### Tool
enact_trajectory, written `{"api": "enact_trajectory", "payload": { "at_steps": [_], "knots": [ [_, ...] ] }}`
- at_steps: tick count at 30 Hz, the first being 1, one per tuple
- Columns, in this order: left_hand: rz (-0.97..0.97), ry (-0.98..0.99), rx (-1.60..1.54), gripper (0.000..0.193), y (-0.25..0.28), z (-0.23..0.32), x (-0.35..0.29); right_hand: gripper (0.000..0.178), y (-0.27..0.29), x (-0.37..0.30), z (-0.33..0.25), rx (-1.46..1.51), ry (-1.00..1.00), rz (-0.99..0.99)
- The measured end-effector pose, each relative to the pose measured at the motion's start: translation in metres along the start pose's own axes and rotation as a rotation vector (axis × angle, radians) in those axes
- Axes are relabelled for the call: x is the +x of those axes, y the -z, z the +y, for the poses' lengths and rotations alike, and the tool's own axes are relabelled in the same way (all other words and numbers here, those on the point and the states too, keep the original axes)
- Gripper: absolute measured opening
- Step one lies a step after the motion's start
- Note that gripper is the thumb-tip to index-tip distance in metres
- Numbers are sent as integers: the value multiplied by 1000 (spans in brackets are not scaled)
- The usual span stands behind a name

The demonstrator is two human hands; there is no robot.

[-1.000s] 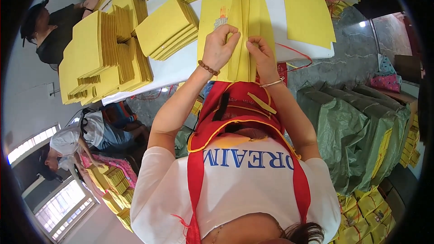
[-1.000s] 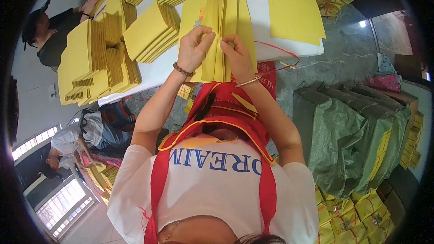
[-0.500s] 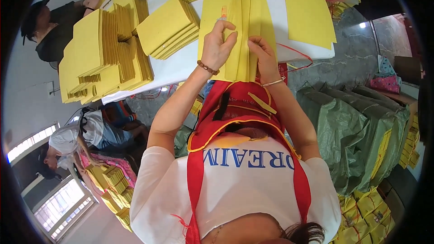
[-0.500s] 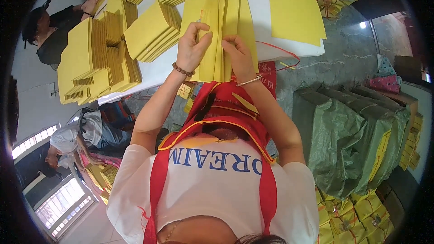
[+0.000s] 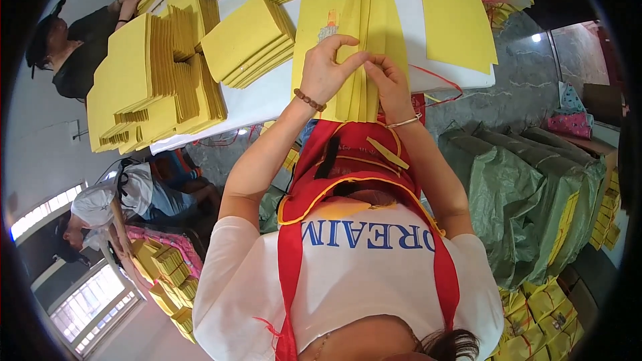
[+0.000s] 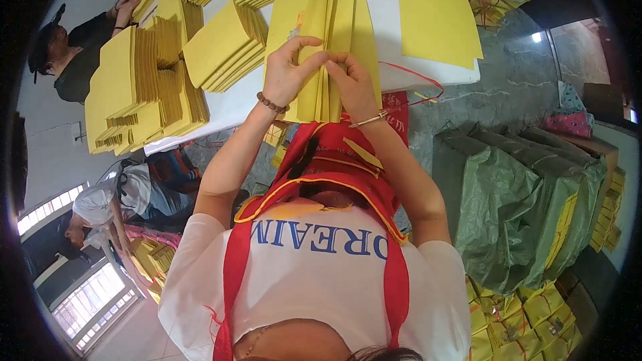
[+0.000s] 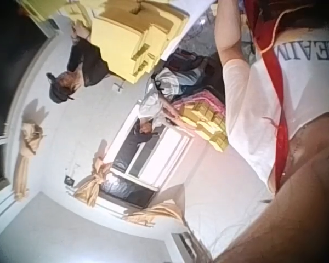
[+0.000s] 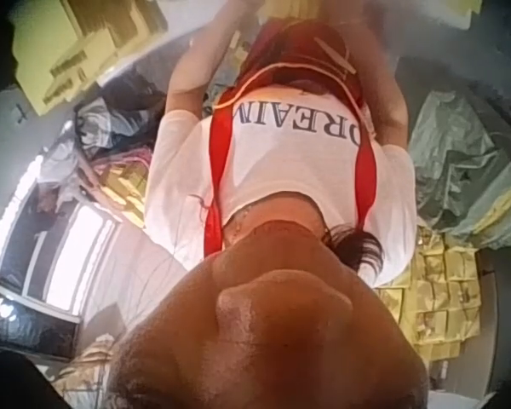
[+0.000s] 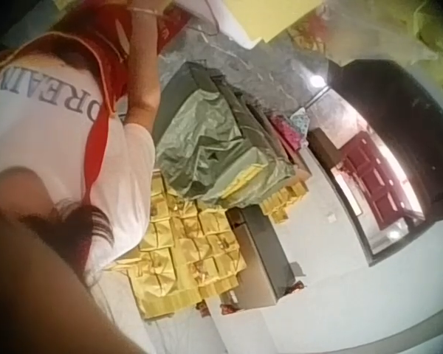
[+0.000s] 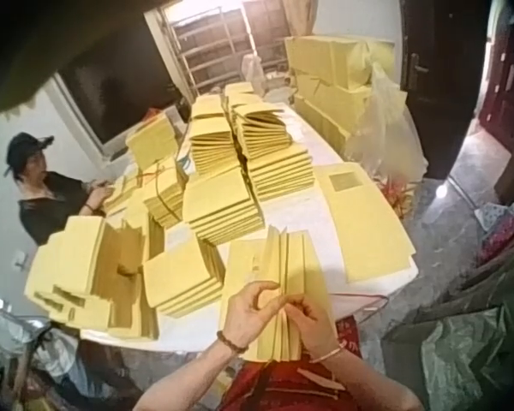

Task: Folding yellow joss paper sheets with foil centers at a workstation.

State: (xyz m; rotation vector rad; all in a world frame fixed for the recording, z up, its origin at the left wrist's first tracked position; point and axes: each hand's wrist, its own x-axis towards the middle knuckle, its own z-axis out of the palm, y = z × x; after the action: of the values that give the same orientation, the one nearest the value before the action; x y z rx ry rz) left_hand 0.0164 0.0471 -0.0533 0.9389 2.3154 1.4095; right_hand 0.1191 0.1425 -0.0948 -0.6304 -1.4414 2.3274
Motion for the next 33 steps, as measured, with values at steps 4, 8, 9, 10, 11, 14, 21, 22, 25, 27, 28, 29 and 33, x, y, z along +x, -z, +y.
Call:
{"api": "enact_trajectory", "payload": {
  "at_steps": [4, 8, 9, 10, 11, 14, 21, 22, 25, 27, 28, 29, 33],
  "knots": [
    [12, -7, -36, 30, 0, -5, -1, 15, 2, 0, 4, 0, -36, -6],
    [1, 135, -74, 22, 1, -5, -1, 14, -2, -2, 0, 115, -39, 16],
    [2, 135, -74, 22, 2, -4, -1, 14, -1, -2, 0, 155, -57, 20],
    [-1, 146, -67, 20, 3, -3, -1, 14, -1, -2, 0, 155, -57, 20],
    [-3, 158, -60, 18, 3, -3, -1, 14, 0, -2, 0, 154, -69, 24],
    [54, 115, -86, 15, 0, -5, -2, 13, 5, 2, 6, 128, -56, 11],
    [-14, 93, -132, 20, 2, -5, -2, 20, 1, -3, 0, 20, -89, -71],
    [3, 103, -144, 21, 1, -4, -3, 20, 0, -4, 0, 19, -89, -71],
    [37, 81, -110, 21, -2, 2, -2, 21, -4, -5, -1, -23, -21, -54],
    [51, 47, -66, 21, -2, 4, -1, 24, -4, -6, -3, -23, -65, -42],
    [22, 85, -45, 21, -2, 2, 1, 24, -3, -5, -2, -23, -65, -43],
    [-7, 122, -25, 22, -1, 0, 2, 26, 1, -3, -1, -104, -21, -66],
    [-15, 93, -19, 22, 14, -14, 13, 37, 7, -1, -4, -218, -10, -74]
  ]
}}
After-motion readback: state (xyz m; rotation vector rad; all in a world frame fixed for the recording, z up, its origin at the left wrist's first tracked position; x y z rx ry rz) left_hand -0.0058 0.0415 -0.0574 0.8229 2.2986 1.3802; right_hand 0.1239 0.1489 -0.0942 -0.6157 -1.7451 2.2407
